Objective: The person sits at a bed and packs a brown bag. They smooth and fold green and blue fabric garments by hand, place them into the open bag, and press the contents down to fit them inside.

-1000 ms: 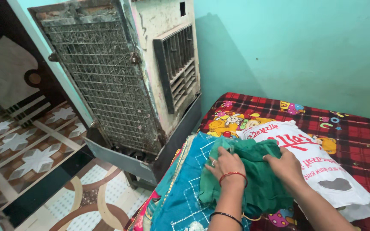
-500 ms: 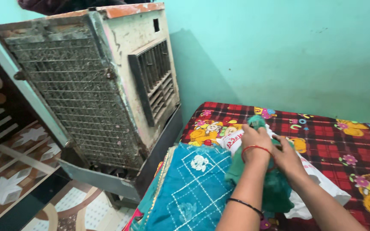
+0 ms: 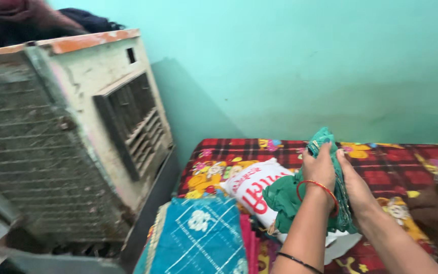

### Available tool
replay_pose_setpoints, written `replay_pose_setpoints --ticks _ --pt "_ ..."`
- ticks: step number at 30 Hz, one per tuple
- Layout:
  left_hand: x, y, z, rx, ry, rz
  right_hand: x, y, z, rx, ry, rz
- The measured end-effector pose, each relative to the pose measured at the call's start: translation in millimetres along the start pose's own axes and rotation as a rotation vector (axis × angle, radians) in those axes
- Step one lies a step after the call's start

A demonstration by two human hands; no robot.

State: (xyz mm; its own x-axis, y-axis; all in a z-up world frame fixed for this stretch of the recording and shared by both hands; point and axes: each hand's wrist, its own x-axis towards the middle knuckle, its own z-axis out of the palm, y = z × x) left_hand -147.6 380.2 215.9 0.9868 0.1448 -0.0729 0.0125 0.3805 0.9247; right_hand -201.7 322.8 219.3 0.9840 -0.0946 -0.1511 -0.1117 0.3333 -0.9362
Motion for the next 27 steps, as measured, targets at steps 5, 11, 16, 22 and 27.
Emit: replay_pose_setpoints --ticks 5,11,16,22,27 --pt "-3.7 -20.3 41.0 -0.118 -0.201 0.005 -15.7 -25.1 -28.7 0.012 0.001 -0.07" --pt "-0.1 -48.4 78.0 -0.211 -0.296 0.049 -9.3 -37.5 -66.6 0.088 -0.066 -0.067" --pt "-2.2 -63.6 118.6 -0.243 -0.193 0.052 -0.4 -55.0 -102.8 0.008 -0.082 -0.152" --pt "-4.7 -74.4 172.8 -0.25 -0.071 0.002 7.2 -84.2 -149.6 0.001 -0.124 -0.081" --pt "0.4 -90.7 211.3 -0.167 -0.026 0.027 25.6 -95.8 -195.4 -0.086 -0.033 -0.115"
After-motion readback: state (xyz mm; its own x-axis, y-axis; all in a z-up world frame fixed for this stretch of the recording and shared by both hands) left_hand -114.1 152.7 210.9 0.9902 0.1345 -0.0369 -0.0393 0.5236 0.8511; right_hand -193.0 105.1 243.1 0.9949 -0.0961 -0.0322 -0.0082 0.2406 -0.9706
